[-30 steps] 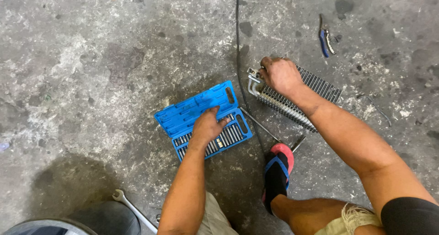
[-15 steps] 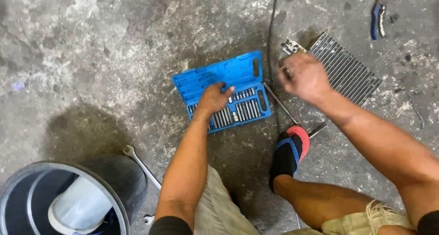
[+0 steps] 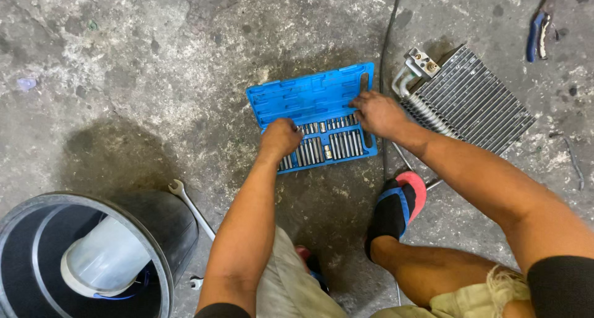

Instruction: The person opens a blue socket set case and selects a socket bit. They attach the bit to a T-handle wrench and use it to tighten a bolt on a metal radiator lying on the floor. The person repeats the process with another bolt on the same radiator.

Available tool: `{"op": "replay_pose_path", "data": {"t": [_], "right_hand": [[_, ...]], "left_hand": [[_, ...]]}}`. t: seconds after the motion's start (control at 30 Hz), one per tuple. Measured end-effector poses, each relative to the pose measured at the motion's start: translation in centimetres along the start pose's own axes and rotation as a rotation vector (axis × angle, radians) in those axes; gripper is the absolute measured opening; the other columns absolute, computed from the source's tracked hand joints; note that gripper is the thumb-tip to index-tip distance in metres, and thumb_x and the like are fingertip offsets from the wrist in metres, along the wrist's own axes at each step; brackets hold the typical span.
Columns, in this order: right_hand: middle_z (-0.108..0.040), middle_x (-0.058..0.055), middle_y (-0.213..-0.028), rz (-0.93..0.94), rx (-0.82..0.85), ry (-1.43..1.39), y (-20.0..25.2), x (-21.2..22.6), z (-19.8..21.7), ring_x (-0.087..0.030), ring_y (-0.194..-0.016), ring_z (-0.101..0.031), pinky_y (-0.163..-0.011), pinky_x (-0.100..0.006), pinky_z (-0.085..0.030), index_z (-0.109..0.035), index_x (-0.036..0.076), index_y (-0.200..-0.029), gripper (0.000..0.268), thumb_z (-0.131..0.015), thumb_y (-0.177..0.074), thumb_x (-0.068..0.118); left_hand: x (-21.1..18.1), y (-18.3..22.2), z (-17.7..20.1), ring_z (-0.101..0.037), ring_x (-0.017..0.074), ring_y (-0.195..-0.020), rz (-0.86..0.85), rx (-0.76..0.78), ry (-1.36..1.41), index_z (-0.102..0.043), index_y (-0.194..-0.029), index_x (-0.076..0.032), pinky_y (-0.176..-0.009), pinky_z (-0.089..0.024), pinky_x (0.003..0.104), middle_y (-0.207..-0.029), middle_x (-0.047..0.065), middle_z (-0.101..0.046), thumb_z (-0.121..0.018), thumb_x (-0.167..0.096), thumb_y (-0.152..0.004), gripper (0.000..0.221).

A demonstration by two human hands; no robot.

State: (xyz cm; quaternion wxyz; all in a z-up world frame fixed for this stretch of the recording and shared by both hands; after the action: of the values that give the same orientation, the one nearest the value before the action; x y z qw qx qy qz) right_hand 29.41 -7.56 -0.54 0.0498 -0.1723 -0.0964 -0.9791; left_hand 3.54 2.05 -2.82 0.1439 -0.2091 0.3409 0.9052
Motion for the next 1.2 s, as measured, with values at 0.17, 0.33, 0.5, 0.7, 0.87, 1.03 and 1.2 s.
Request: {"op": "replay_pose_path", "data": {"t": [0.17,0.33,0.5,0.7,0.87,1.03,1.2], "right_hand": [[-0.067,-0.013,-0.119,-0.008,0.035,-0.075,-0.6,-1.0,-4.2,-0.035,-0.116,-0.061,-0.098,-0.047,-0.051,-0.072,0.011,-0.12,0.032,-0.066,-0.091,0.024],[-0.065,-0.012,-0.116,-0.031,0.106,-0.042,-1.1,1.0,-6.1,-0.033,-0.115,-0.061,-0.098,-0.047,-0.051,-0.073,0.013,-0.117,0.03,-0.066,-0.09,0.024],[-0.063,-0.01,-0.115,0.067,0.109,0.067,-1.7,1.5,-5.4,-0.031,-0.117,-0.06,-0.1,-0.046,-0.05,-0.073,0.014,-0.115,0.028,-0.068,-0.089,0.023],[-0.063,-0.009,-0.119,0.078,0.112,0.031,-2.0,1.3,-5.0,-0.03,-0.119,-0.059,-0.102,-0.045,-0.049,-0.067,0.013,-0.124,0.039,-0.07,-0.087,0.026],[-0.061,-0.01,-0.121,0.121,0.188,0.106,-1.9,1.9,-4.5,-0.031,-0.12,-0.057,-0.104,-0.047,-0.047,-0.059,0.017,-0.139,0.049,-0.066,-0.091,0.026],[-0.058,-0.009,-0.125,0.212,0.327,0.275,-2.2,3.0,-4.0,-0.028,-0.126,-0.053,-0.109,-0.048,-0.043,-0.052,0.023,-0.148,0.058,-0.062,-0.091,0.023],[-0.057,-0.009,-0.124,0.186,0.288,0.164,-2.4,3.3,-3.5,-0.028,-0.125,-0.052,-0.108,-0.048,-0.042,-0.056,0.016,-0.141,0.049,-0.059,-0.095,0.032]], "left_hand": [[1.4,1.7,1.2,-0.073,0.032,-0.102,0.031,0.067,-0.018,-0.08,-0.105,-0.012,-0.091,-0.056,0.044,-0.107,0.015,-0.077,-0.082,-0.035,-0.08,0.034],[2.2,2.7,2.7,-0.073,0.0313,-0.101,0.092,0.08,-0.01,-0.079,-0.107,-0.013,-0.09,-0.056,0.044,-0.107,0.014,-0.077,-0.083,-0.038,-0.08,0.037],[3.0,3.8,4.0,-0.072,0.0314,-0.102,0.147,0.059,-0.048,-0.08,-0.107,-0.014,-0.089,-0.055,0.045,-0.107,0.013,-0.076,-0.083,-0.04,-0.08,0.037],[4.8,4.8,4.9,-0.073,0.0322,-0.097,0.157,0.024,-0.023,-0.081,-0.104,-0.014,-0.086,-0.057,0.045,-0.103,0.014,-0.077,-0.081,-0.038,-0.08,0.033],[5.6,5.4,5.3,-0.074,0.0329,-0.095,0.157,-0.004,0.025,-0.079,-0.101,-0.012,-0.084,-0.056,0.046,-0.099,0.016,-0.077,-0.081,-0.036,-0.082,0.031],[5.8,5.7,6.0,-0.073,0.0322,-0.097,0.162,-0.011,0.026,-0.079,-0.103,-0.012,-0.086,-0.056,0.046,-0.1,0.016,-0.077,-0.081,-0.035,-0.082,0.031],[5.4,5.8,6.1,-0.073,0.0314,-0.098,0.209,-0.003,0.055,-0.078,-0.105,-0.011,-0.088,-0.055,0.045,-0.102,0.015,-0.076,-0.081,-0.034,-0.082,0.032]]}}
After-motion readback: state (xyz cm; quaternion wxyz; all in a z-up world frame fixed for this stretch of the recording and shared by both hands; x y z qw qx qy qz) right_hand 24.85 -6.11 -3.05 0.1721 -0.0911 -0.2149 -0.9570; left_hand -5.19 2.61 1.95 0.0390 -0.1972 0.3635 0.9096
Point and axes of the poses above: each hand's wrist, its own y-axis away from the middle knuckle, its own z-axis out of the back of the hand, x = y × z, the point moved 3 cm from there along -y, towards the middle knuckle
